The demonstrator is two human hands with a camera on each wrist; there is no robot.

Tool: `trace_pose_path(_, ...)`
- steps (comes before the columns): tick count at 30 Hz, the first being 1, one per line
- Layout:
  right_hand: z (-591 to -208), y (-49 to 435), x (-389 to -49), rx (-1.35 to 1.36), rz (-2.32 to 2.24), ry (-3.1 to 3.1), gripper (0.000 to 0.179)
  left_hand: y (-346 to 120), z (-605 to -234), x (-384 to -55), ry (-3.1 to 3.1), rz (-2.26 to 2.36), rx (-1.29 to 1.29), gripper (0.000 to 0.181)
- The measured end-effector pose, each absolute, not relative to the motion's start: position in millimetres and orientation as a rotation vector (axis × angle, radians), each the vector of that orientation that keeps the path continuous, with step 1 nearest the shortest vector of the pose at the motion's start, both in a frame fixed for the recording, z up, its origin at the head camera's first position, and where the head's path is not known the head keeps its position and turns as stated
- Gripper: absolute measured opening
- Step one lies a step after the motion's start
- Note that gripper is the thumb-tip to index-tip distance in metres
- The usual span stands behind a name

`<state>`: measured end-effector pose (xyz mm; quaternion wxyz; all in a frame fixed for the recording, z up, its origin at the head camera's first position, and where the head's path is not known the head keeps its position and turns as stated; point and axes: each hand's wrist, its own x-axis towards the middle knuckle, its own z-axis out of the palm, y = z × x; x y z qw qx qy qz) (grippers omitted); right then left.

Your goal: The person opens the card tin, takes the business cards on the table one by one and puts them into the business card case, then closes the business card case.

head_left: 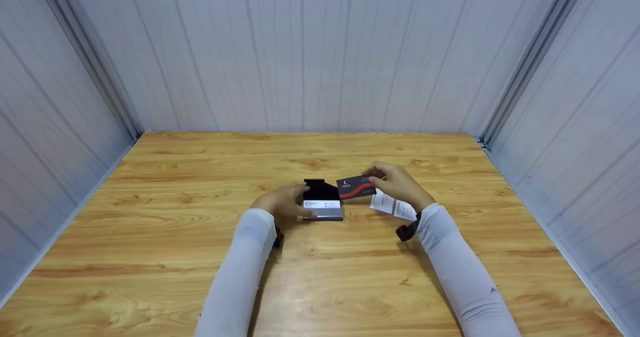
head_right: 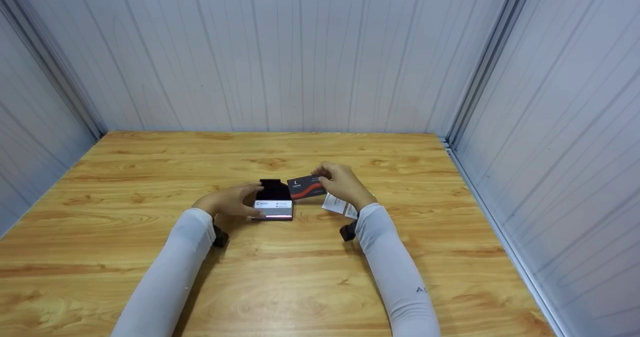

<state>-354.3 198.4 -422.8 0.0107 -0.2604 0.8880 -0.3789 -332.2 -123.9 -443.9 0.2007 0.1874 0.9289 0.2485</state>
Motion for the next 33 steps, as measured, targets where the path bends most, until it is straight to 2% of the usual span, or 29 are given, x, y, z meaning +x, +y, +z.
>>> trace_pose_path(23, -442.0, 138.9, -357.4, -0.935, -1.248, 2.656, 0.018, -123.1, -444.9, -334.7, 2.604, 0.708, 0.506, 0.101)
trace_pose_path(30, -449.3, 130.9, -357.7, -0.929, -1.244, 2.641, 0.016, -122.7, -444.5, -334.1, 2.585, 0.792, 0.497, 0.098)
trace_pose_path(33, -451.0, 130.4, -357.1, -0.924, -1.234, 2.624, 0.020, -122.3, -444.5, -334.0, 2.584, 0.790, 0.476, 0.100)
